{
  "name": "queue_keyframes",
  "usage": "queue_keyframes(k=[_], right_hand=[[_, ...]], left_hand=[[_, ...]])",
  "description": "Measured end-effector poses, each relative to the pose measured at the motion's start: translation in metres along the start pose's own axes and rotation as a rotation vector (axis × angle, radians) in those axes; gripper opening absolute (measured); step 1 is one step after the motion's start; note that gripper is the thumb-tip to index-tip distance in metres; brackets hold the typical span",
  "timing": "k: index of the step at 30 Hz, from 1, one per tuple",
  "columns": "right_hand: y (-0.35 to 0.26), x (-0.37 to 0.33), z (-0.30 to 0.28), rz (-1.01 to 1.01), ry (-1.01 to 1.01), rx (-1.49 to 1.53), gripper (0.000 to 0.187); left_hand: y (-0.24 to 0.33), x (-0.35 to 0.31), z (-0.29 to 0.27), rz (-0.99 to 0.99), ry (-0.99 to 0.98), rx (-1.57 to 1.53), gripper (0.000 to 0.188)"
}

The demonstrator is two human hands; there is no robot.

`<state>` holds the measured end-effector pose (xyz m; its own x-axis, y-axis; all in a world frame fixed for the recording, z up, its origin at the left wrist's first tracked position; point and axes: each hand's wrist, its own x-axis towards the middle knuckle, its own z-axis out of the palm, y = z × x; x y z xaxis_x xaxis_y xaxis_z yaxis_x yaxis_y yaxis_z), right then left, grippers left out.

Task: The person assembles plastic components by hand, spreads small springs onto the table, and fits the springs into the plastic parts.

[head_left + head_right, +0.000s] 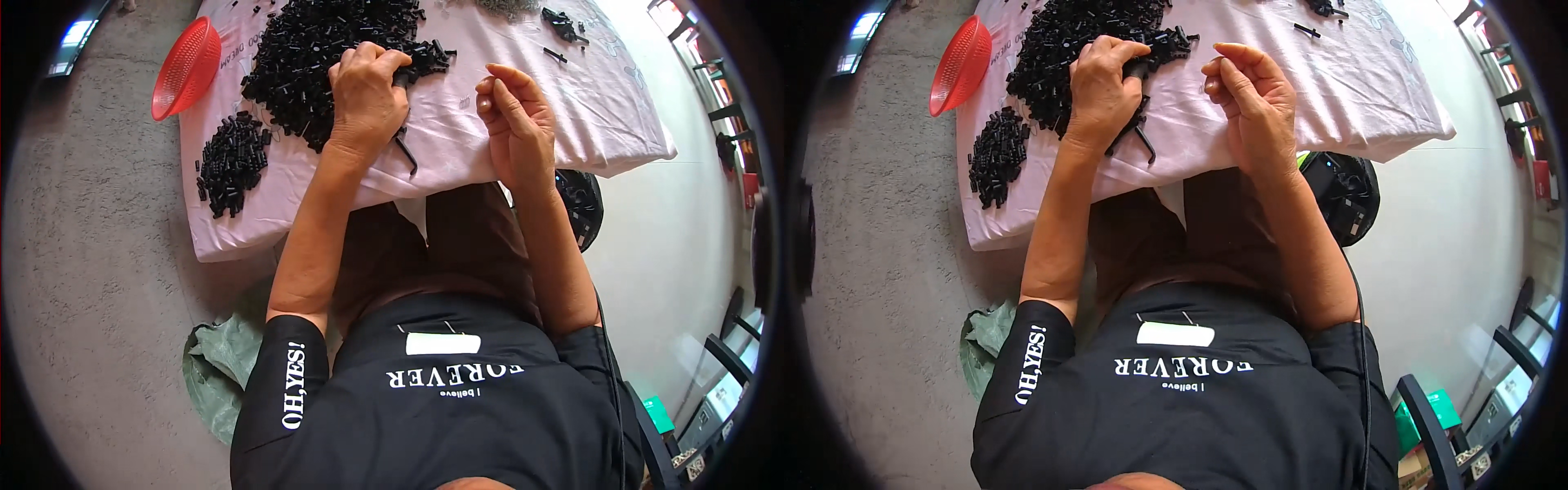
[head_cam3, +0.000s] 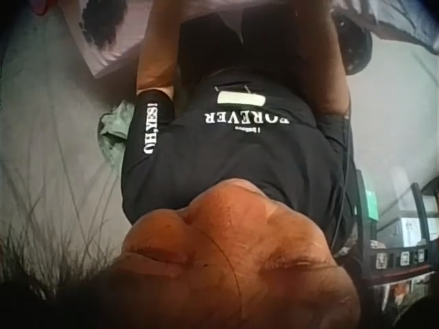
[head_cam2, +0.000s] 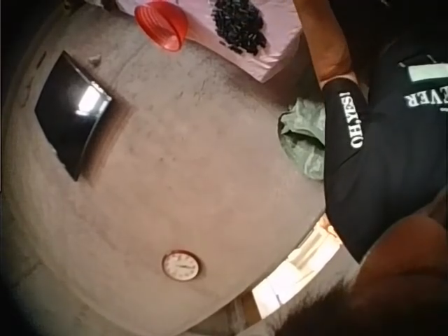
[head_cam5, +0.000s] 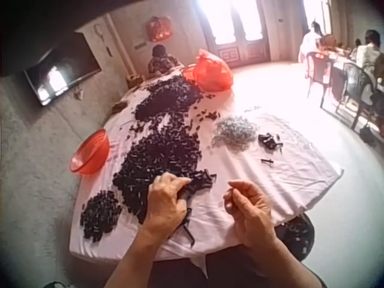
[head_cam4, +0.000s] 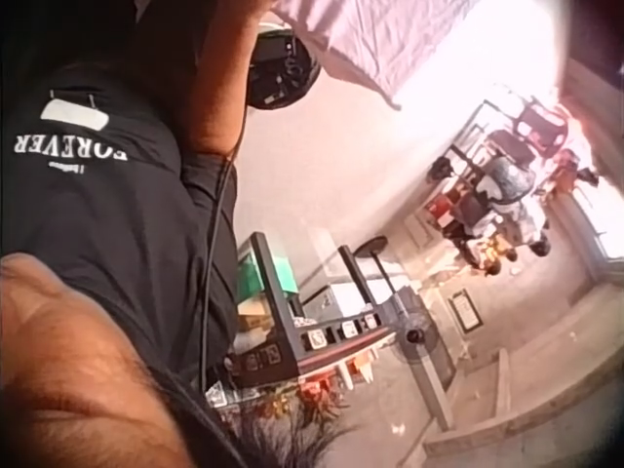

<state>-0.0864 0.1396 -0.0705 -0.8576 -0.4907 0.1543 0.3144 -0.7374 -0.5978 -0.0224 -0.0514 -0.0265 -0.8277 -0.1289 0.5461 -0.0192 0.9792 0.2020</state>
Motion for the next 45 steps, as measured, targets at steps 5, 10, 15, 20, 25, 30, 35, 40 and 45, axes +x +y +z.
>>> queue_keyframes(k=[5,10,15,20,25,30,35,40,45], right_hand=[[0.003,-0.001,0.002,-0.056,0.017,-0.075,0.020],[0.006,-0.002,0.010,-0.111,0.056,-0.401,0.017],[0.008,-0.004,0.015,-0.104,0.032,-0.520,0.021],[0.010,-0.005,0.012,-0.092,-0.023,-0.519,0.019],[0.006,-0.006,0.015,-0.066,-0.020,-0.504,0.016],[0.007,-0.002,0.005,-0.243,0.176,-0.250,0.013],[0.007,-0.001,0.002,-0.298,0.238,-0.078,0.014],[0.008,-0.001,0.004,-0.253,0.228,-0.146,0.014],[0.007,-0.002,0.004,-0.186,0.175,-0.282,0.013]], left_hand=[[-0.001,0.001,0.007,0.007,-0.042,0.056,0.036],[0.002,-0.001,-0.001,0.012,-0.031,-0.063,0.035],[0.024,-0.004,-0.015,-0.044,-0.036,-0.553,0.034],[0.029,-0.012,-0.006,-0.156,-0.069,-0.794,0.029],[0.040,-0.006,-0.014,-0.091,-0.069,-0.718,0.024],[0.045,0.001,-0.003,-0.080,-0.100,-0.660,0.028],[0.047,-0.002,0.015,-0.049,-0.173,-0.352,0.022],[0.053,-0.006,0.025,0.041,-0.127,-0.120,0.018],[0.051,-0.005,0.018,0.008,-0.095,-0.271,0.016]])
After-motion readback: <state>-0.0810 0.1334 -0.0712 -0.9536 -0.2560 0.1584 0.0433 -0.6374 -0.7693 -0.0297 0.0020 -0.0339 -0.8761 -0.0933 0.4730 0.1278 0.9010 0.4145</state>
